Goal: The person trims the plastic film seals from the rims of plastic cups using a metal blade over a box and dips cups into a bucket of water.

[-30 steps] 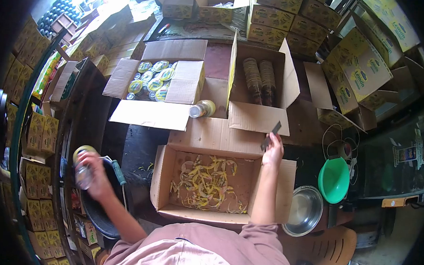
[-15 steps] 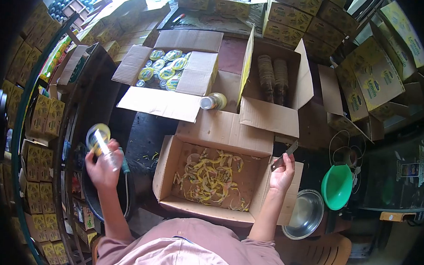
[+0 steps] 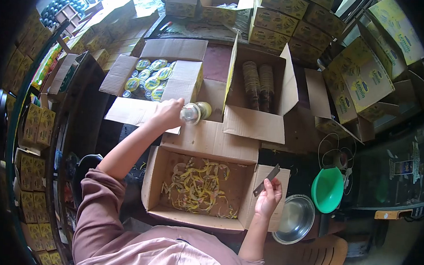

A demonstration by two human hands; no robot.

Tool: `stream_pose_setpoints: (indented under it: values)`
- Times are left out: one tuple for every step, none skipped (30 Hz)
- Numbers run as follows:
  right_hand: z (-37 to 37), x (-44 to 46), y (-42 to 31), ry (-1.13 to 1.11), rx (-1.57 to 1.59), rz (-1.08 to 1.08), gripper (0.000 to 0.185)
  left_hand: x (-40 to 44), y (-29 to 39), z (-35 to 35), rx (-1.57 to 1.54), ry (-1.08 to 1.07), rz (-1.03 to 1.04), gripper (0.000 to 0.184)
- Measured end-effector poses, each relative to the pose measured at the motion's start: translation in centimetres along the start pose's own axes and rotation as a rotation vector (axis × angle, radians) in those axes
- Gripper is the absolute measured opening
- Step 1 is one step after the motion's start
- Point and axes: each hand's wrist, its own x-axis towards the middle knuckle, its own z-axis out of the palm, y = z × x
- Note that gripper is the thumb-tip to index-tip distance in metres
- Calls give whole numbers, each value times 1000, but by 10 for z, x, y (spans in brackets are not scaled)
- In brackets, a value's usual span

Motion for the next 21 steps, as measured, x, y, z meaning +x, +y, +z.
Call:
stream_pose_setpoints:
  values:
    - [0,-2,-1,-1,-10,-8,18,11,6,7,54,26,19,43]
    - [1,-4,-2,10,-13,-2,18,24,10,16,110,54,36,41]
    - [1,-4,-1,14,-13,1,18,37,16,21,166,84,52,39]
    - [0,-4,-1,18,-12,3,18,48,23,21,191,104,37,36]
    - [0,-4,-1,21,-12,5,18,61,26,22,174,96,64,36]
    - [1,-5,-1,25,-17,6,18,75,28,23,158,90,90,36]
    - [2,-5,0,27,-23,-3,19,87,30,24,143,84,119,37]
    - [3,-4,1,31,-30,-11,19,98,32,27,147,81,144,37]
    - [3,-3,2,36,-37,-18,19,106,34,26,166,51,182,37]
    - [4,-3,2,19,-29,-19,19,115,36,26,188,17,222,37]
    - [6,-2,4,19,-37,-24,19,123,38,28,210,-19,263,37]
    - [8,-2,5,21,-46,-27,19,129,43,28,228,-12,314,33]
    - [9,-2,6,25,-58,-27,18,131,50,32,238,9,331,30]
    - [11,-3,7,33,-69,-27,19,132,59,37,250,28,348,27]
    - [13,-2,8,37,-79,-28,19,134,68,40,261,50,361,24]
    - [14,-1,9,40,-92,-25,19,142,75,51,268,94,332,19]
    - [14,-1,10,38,-89,-23,19,151,79,60,257,93,286,18]
    - [15,1,12,34,-84,-25,19,154,83,61,250,88,263,17]
    - [15,3,13,29,-79,-28,19,156,85,61,241,82,240,16]
    - [15,3,13,39,-84,-24,19,156,85,64,247,70,246,15]
    - [15,4,13,45,-87,-21,19,157,83,65,255,62,249,14]
